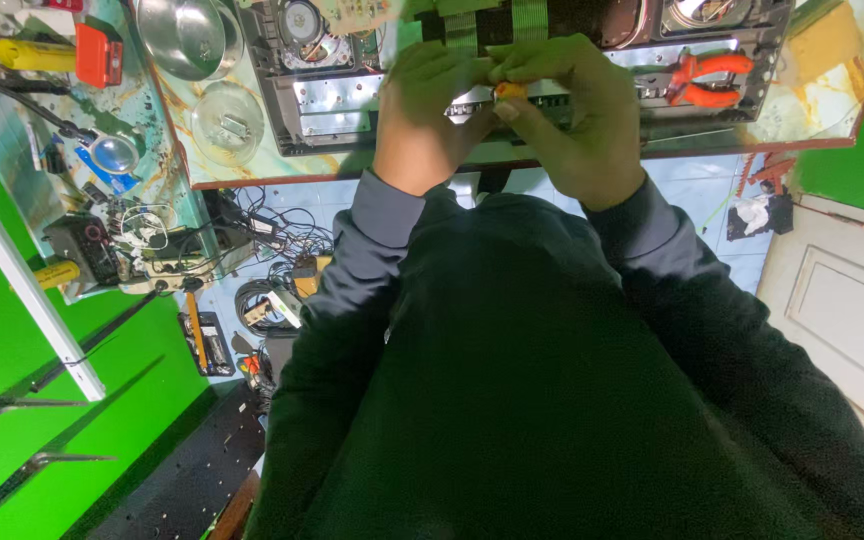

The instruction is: The person uses a screwdriver to remove and insert screws into a circuit board placed on a workbench. They repeatedly pick up small screws from a metal bowl, tighten them into the board, and place the screwdriver down between actions.

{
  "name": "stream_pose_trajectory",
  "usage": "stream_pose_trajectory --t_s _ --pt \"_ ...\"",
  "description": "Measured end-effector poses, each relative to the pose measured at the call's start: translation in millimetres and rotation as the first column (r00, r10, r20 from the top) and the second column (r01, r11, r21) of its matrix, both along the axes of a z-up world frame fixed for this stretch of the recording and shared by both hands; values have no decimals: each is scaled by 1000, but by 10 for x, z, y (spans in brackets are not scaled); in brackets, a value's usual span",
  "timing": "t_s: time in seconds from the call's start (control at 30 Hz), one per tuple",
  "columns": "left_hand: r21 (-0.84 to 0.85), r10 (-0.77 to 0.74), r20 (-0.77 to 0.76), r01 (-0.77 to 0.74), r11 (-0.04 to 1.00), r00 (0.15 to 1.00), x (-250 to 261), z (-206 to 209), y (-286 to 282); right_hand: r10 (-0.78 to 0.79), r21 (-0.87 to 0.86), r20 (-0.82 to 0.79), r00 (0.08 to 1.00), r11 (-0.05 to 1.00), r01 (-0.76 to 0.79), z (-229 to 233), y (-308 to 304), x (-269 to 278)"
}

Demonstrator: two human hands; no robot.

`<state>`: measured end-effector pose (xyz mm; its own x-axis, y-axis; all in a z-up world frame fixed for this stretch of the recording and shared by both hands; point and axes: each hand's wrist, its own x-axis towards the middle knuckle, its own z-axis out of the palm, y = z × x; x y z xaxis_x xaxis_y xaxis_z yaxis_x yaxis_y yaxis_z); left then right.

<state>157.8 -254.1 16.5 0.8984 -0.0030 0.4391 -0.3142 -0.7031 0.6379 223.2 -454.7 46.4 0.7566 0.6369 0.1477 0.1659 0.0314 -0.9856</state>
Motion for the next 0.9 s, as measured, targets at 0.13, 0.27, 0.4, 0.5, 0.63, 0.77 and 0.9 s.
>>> stream_pose_trajectory --t_s 0.13,0.27,0.4,0.5,0.63,0.77,0.9 --pt "-79 -147 11 148 986 989 -37 -19 55 105 -88 334 937 993 -80 128 -35 122" --pt "-241 -307 -125 272 932 943 -76 -58 62 196 -143 343 919 978 -155 252 -36 182" --pt "-23 -124 -193 122 992 973 -114 -44 64 288 -167 388 875 956 -240 294 -41 131" --pt "31 -61 -27 62 998 998 -99 12 -33 193 -119 391 900 980 -158 288 -69 86" --pt "-81 14 -13 -15 997 1000 -31 38 -160 35 -56 177 984 998 -25 188 -24 -29" --pt "-258 -210 -107 177 950 972 -63 -10 -48 80 -48 332 940 997 -68 79 -54 70" --pt "-271 -189 -240 122 955 952 -91 -113 9 179 -165 337 924 978 -129 76 -72 104"
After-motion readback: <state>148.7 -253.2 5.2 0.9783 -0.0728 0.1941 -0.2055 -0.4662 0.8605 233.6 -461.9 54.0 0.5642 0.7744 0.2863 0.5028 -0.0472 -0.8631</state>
